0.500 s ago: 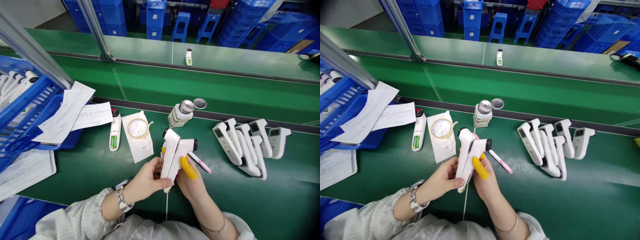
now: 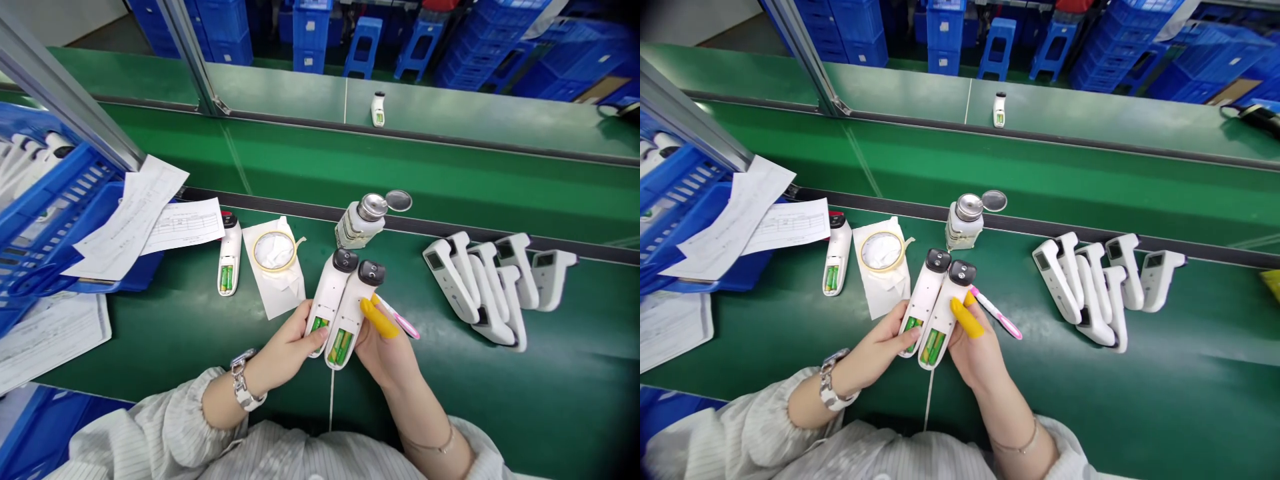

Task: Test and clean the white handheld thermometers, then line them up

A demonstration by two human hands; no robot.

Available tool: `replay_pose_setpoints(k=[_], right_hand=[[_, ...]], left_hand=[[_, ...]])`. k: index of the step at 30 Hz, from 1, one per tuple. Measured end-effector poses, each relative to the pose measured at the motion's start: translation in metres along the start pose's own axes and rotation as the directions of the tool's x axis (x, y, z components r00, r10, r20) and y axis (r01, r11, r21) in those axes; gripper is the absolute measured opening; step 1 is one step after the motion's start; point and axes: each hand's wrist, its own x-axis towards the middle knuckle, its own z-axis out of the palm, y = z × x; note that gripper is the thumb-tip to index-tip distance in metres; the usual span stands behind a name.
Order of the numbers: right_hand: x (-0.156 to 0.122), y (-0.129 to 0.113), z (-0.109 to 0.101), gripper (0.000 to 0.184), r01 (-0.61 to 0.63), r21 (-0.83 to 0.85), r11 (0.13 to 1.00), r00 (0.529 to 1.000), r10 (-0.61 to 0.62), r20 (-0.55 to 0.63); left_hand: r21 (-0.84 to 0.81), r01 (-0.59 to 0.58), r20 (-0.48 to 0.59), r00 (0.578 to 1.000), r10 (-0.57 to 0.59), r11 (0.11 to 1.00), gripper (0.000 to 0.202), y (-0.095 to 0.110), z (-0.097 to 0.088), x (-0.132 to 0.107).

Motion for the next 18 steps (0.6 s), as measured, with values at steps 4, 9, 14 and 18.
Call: replay_pose_setpoints(k=[4,9,14,18], right_hand=[[0.0002,-0.0024,-0.0003,0.025,-0.039,0.081,0.996,0.999,0.039,-0.004],[-0.001,-0.0037,-0.0004,0.023,-0.053,0.111,0.992,0.999,0.051,0.018],[0.0006,-0.0031,-0.0013,0.027,-0.041,0.139,0.989,0.999,0.042,-0.003],[0.0017,-0.0027,-0.0007,0.027,-0.04,0.153,0.987,0.999,0.041,-0.006]], left_hand=[[-0.126,-0.001,0.019,1.0,0.004,0.992,0.03,-0.0036,-0.0015,0.0022],[-0.181,0.008,0.036,0.999,-0.002,0.984,0.033,-0.0031,-0.0017,0.0015],[-0.187,0.018,0.035,0.999,-0.011,0.982,0.032,-0.0023,-0.0017,-0.0003],[-0.173,0.022,0.032,0.999,-0.017,0.985,0.033,-0.002,-0.001,0.0006]])
